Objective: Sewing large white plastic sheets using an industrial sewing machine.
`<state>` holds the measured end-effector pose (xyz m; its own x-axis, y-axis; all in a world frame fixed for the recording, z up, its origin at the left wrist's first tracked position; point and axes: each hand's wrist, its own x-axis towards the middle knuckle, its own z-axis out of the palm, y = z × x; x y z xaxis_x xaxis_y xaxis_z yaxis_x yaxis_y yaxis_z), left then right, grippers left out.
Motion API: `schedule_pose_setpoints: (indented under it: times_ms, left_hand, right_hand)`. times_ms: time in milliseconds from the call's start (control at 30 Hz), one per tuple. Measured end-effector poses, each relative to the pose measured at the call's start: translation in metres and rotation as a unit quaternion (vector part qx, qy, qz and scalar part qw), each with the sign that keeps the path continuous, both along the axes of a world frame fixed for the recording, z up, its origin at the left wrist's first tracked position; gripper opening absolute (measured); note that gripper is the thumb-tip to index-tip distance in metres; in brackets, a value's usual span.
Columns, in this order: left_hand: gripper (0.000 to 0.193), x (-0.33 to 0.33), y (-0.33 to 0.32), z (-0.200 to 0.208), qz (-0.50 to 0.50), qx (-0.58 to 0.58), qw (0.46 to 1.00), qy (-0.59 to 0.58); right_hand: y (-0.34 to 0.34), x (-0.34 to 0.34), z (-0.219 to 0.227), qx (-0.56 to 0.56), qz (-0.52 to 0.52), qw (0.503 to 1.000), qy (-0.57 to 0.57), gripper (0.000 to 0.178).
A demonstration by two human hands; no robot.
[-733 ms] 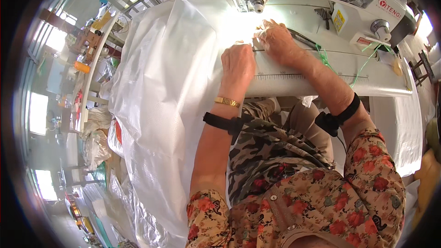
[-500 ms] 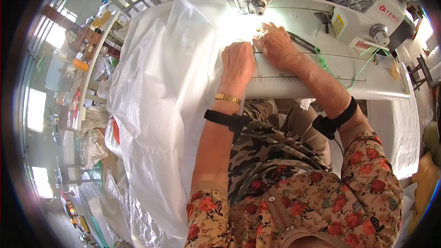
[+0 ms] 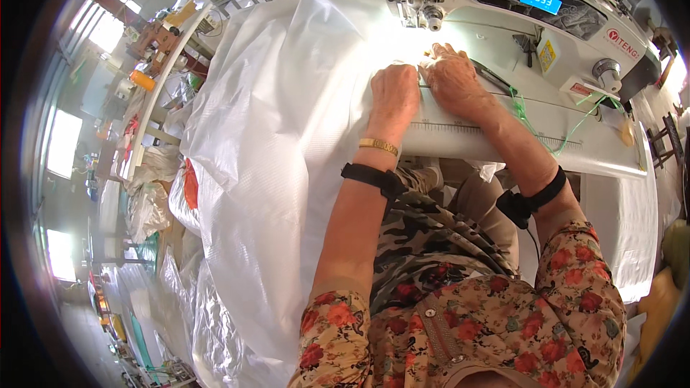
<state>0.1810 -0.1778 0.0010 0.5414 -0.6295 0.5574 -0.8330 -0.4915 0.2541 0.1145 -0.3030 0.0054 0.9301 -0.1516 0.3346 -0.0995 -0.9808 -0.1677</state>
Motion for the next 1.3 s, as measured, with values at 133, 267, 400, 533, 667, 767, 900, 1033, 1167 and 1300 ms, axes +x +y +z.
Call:
schedule_pose_setpoints:
  times_ms: [133, 267, 400, 533, 667, 767, 900, 1033, 1167, 1300]
  left_hand:
    - [0.009, 0.007, 0.009, -0.002, 0.014, -0.003, 1.000, 0.002]
    - [0.013, 0.002, -0.006, -0.012, 0.025, 0.002, 1.000, 0.011]
    - [0.013, -0.001, 0.000, -0.019, 0.001, -0.066, 0.998, 0.007]
    - [0.013, -0.009, 0.005, -0.005, 0.024, -0.079, 0.996, 0.034]
    - [0.015, -0.023, 0.008, 0.040, 0.045, -0.128, 0.991, 0.002]
    - [0.016, 0.000, 0.030, 0.107, 0.088, -0.164, 0.974, -0.130]
    - [0.016, 0.055, 0.104, 0.205, 0.239, -0.114, 0.960, -0.089]
    - [0.016, 0.125, 0.209, 0.213, 0.299, 0.006, 0.943, -0.145]
    - [0.029, 0.146, 0.285, 0.159, 0.368, 0.100, 0.923, -0.040]
    - [0.094, 0.175, 0.297, 0.080, 0.351, 0.066, 0.927, 0.115]
  right_hand:
    - [0.007, 0.004, 0.009, -0.001, 0.014, 0.999, 0.039, 0.034]
    - [-0.015, -0.002, -0.016, -0.022, 0.004, 1.000, -0.001, 0.031]
    - [-0.004, -0.004, -0.005, -0.015, 0.012, 1.000, 0.005, 0.029]
    - [-0.005, -0.002, -0.007, 0.017, 0.023, 1.000, 0.003, 0.029]
    - [-0.016, 0.006, -0.020, 0.013, 0.010, 0.999, -0.035, 0.030]
    - [-0.011, 0.003, -0.015, 0.003, 0.025, 0.998, -0.062, 0.031]
    - [-0.016, 0.009, -0.031, -0.021, 0.066, 0.987, -0.144, 0.028]
    - [-0.018, 0.002, -0.025, -0.018, 0.070, 0.988, -0.138, 0.028]
    - [-0.027, 0.010, -0.045, -0.038, 0.098, 0.980, -0.167, 0.030]
    - [-0.034, 0.011, -0.048, -0.081, 0.116, 0.972, -0.188, 0.033]
